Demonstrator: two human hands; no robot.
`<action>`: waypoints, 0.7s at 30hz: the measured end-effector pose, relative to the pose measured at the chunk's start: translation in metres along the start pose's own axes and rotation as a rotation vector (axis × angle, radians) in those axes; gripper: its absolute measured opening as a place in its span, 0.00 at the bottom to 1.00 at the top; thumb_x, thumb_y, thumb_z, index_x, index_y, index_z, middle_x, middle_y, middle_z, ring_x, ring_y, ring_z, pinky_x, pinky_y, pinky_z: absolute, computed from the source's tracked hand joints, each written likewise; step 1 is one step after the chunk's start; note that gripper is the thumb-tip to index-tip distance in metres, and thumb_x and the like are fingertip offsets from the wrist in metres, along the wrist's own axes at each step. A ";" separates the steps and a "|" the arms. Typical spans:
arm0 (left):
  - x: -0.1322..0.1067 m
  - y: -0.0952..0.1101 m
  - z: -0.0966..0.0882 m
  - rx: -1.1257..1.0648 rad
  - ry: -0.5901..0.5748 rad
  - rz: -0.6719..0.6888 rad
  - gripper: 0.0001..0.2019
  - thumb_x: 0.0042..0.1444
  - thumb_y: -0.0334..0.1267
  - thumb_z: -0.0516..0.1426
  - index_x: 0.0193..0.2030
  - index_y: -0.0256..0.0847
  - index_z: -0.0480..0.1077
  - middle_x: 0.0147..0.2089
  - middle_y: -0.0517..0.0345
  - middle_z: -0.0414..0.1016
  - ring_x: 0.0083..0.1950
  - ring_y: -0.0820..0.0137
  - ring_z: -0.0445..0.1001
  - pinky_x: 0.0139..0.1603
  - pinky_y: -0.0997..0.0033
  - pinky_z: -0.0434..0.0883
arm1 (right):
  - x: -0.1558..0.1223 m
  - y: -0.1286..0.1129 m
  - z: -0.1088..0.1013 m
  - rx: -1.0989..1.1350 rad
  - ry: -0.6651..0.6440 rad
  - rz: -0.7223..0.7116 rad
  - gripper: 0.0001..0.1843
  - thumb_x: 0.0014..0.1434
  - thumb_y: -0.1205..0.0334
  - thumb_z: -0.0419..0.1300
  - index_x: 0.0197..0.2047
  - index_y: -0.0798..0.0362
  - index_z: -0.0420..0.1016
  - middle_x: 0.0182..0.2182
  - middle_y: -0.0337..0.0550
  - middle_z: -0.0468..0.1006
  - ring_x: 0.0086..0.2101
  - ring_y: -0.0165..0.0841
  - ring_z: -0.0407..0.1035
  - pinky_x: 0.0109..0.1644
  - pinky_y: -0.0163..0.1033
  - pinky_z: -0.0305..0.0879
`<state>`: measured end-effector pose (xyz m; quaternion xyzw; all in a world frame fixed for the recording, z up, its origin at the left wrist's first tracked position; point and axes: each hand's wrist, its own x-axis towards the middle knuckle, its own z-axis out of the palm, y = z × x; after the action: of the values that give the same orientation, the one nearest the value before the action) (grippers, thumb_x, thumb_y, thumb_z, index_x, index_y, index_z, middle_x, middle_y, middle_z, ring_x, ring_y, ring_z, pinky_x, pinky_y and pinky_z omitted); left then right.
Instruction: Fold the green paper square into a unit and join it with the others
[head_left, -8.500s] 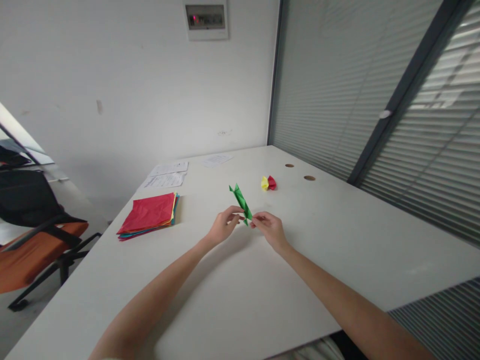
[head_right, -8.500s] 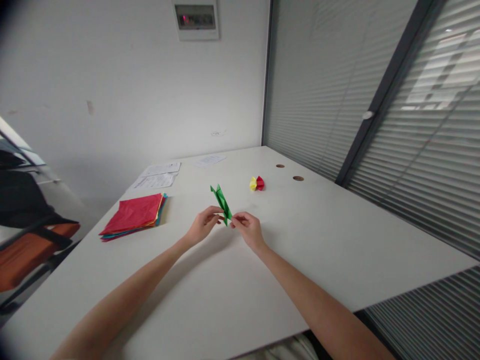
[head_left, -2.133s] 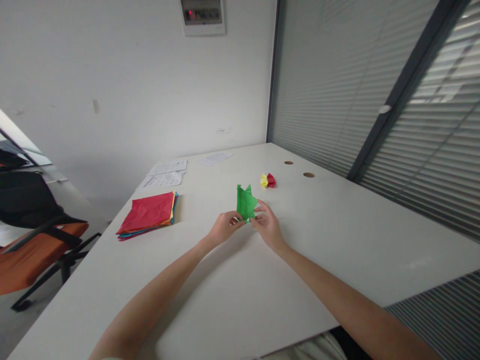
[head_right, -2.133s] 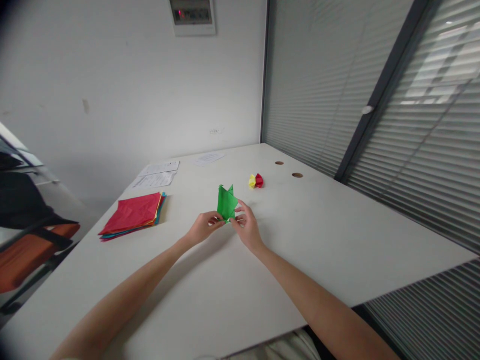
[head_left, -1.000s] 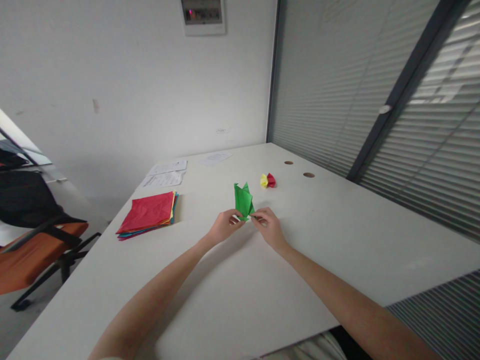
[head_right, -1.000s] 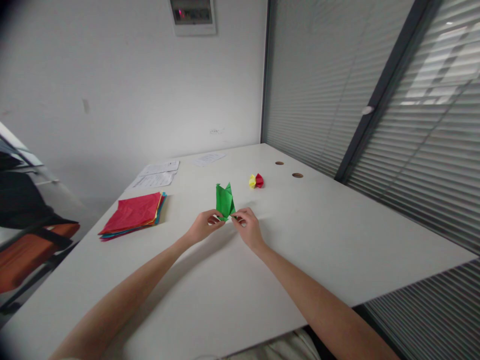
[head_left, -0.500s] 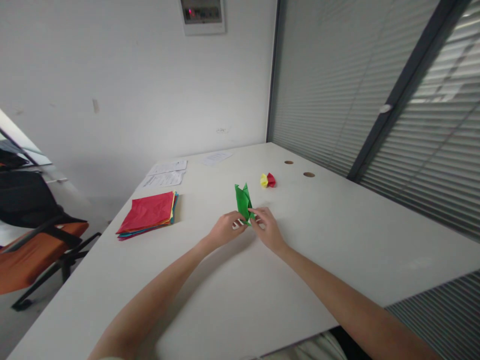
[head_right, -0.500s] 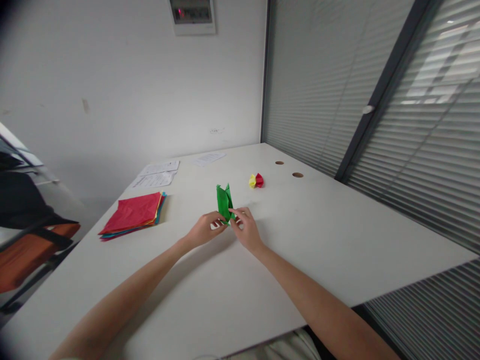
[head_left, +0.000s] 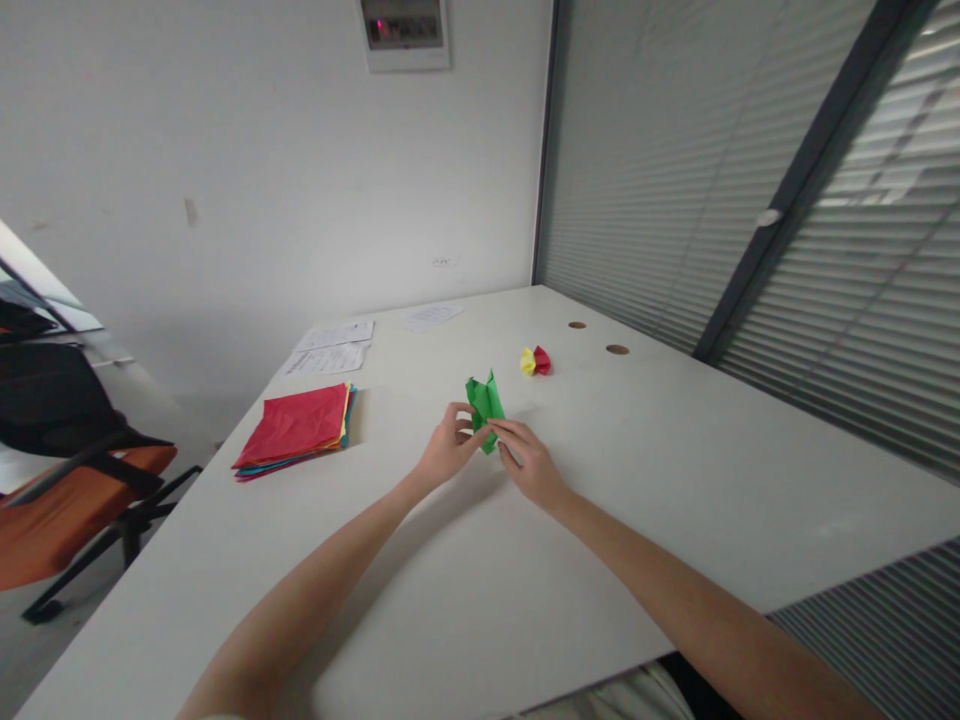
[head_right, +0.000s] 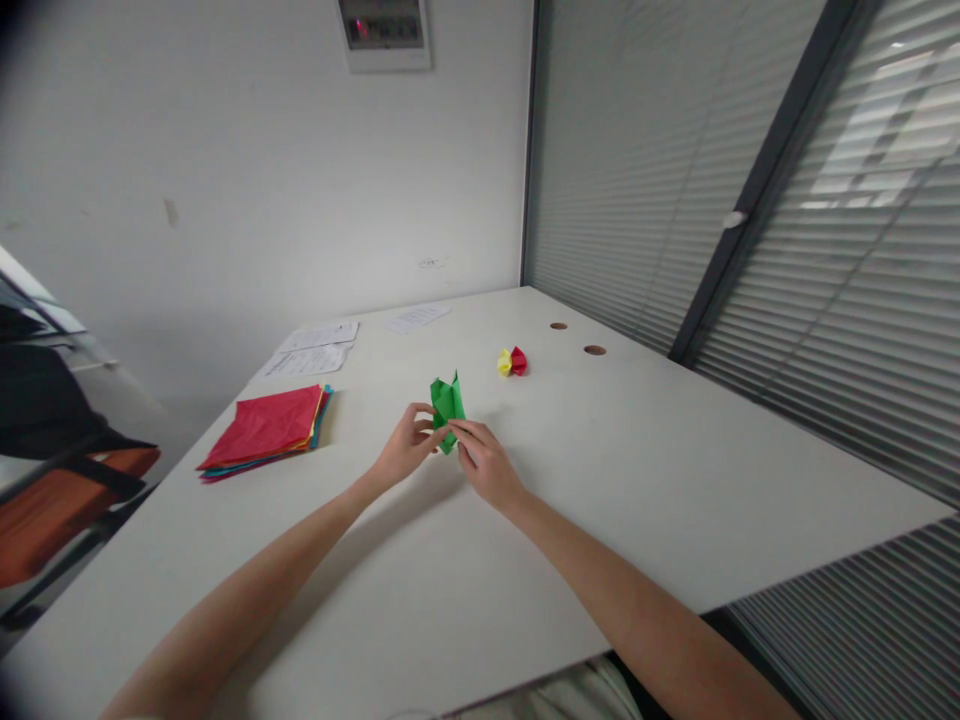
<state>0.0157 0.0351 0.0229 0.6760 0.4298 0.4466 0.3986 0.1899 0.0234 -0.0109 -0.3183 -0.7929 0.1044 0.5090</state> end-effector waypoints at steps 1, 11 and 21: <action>0.001 0.000 0.000 -0.081 0.035 -0.048 0.25 0.53 0.47 0.60 0.53 0.41 0.55 0.35 0.58 0.74 0.28 0.74 0.74 0.30 0.73 0.73 | 0.000 0.000 0.000 0.009 -0.017 -0.018 0.20 0.64 0.68 0.49 0.57 0.46 0.70 0.52 0.48 0.73 0.53 0.39 0.67 0.59 0.53 0.65; 0.003 -0.003 -0.002 -0.096 0.104 -0.007 0.29 0.51 0.35 0.58 0.57 0.43 0.50 0.35 0.61 0.70 0.24 0.79 0.70 0.25 0.78 0.70 | 0.000 0.000 0.000 0.004 0.060 0.017 0.11 0.64 0.64 0.53 0.41 0.50 0.77 0.43 0.49 0.75 0.44 0.37 0.72 0.50 0.47 0.71; 0.007 -0.006 -0.006 0.168 0.129 -0.035 0.08 0.50 0.30 0.53 0.37 0.37 0.69 0.24 0.63 0.68 0.20 0.78 0.67 0.20 0.81 0.64 | 0.002 -0.005 -0.001 0.073 0.067 0.082 0.09 0.65 0.61 0.51 0.38 0.50 0.72 0.36 0.47 0.74 0.40 0.37 0.70 0.45 0.44 0.69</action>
<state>0.0103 0.0442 0.0211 0.6694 0.5021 0.4446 0.3197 0.1885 0.0206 -0.0065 -0.3350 -0.7575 0.1433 0.5417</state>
